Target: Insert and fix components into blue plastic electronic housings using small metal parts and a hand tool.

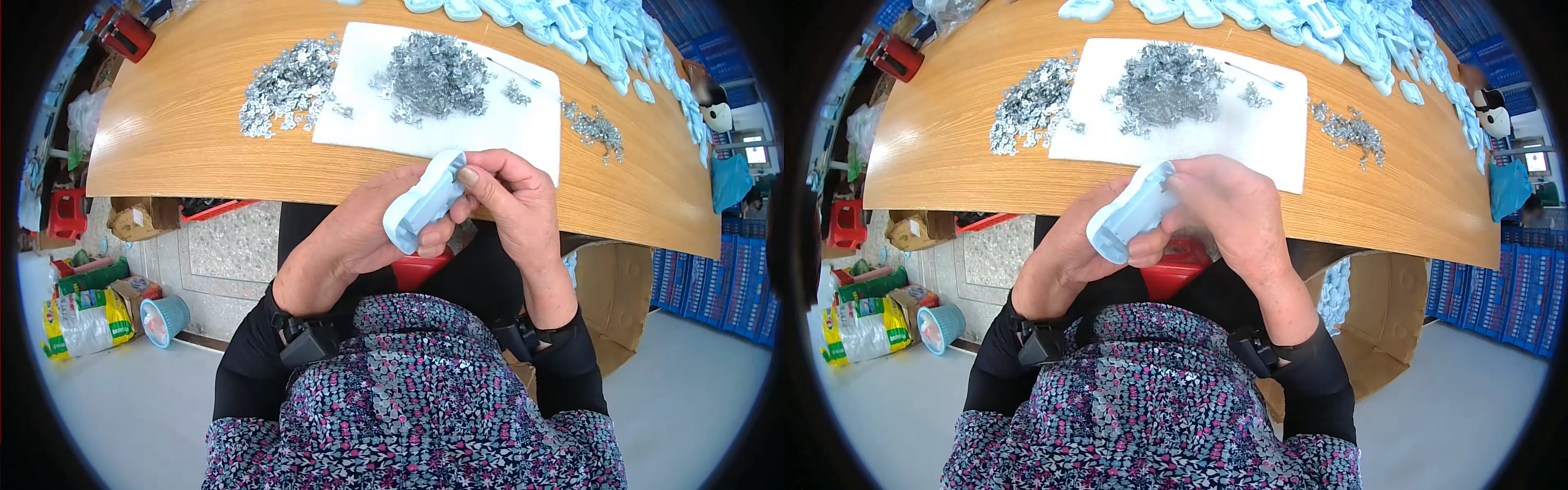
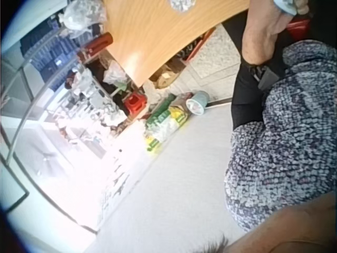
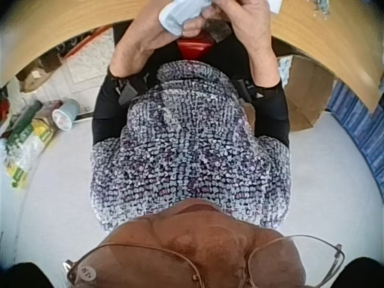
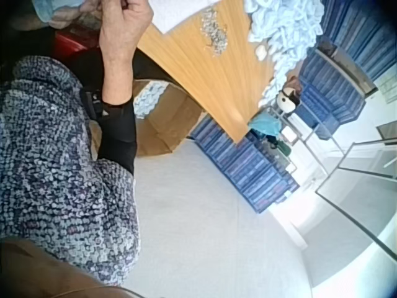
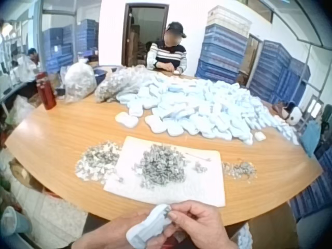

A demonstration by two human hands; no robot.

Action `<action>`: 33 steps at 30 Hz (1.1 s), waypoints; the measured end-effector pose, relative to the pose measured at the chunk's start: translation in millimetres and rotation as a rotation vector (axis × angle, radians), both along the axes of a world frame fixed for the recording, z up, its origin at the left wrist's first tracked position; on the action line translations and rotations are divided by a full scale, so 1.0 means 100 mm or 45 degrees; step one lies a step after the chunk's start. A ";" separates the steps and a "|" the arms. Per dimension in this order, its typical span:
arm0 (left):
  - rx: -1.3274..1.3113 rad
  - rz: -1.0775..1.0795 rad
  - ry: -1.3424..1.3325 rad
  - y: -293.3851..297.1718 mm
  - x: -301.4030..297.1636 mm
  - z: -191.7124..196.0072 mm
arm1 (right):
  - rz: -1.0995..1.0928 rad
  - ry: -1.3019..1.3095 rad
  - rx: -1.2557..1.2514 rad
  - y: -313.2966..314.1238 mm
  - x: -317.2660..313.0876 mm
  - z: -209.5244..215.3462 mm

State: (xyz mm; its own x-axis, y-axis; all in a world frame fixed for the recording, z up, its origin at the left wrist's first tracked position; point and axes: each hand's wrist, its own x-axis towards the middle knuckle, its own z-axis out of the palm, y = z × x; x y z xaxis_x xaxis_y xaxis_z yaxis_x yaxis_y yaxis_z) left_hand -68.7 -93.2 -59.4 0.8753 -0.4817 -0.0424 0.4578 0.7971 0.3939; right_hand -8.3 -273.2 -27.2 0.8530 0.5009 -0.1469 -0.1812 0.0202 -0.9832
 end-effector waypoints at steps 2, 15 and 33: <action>-0.006 0.002 0.013 0.01 -0.01 -0.01 | 0.004 0.019 0.012 -0.03 0.01 -0.01; 0.449 0.410 0.191 0.46 -0.32 0.10 | -0.034 -0.514 -0.421 -0.04 0.18 -0.10; 0.248 0.644 0.043 0.99 -0.36 0.02 | 0.078 -1.547 -0.913 1.13 0.56 0.07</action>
State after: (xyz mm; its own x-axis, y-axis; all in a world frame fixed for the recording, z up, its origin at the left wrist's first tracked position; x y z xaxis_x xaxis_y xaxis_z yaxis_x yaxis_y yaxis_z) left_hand -104.7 5.8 -57.4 0.9924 0.0188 -0.1213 0.0512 0.8349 0.5480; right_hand 47.6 -160.4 -20.1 0.6101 0.6728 0.4185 0.7923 -0.5206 -0.3182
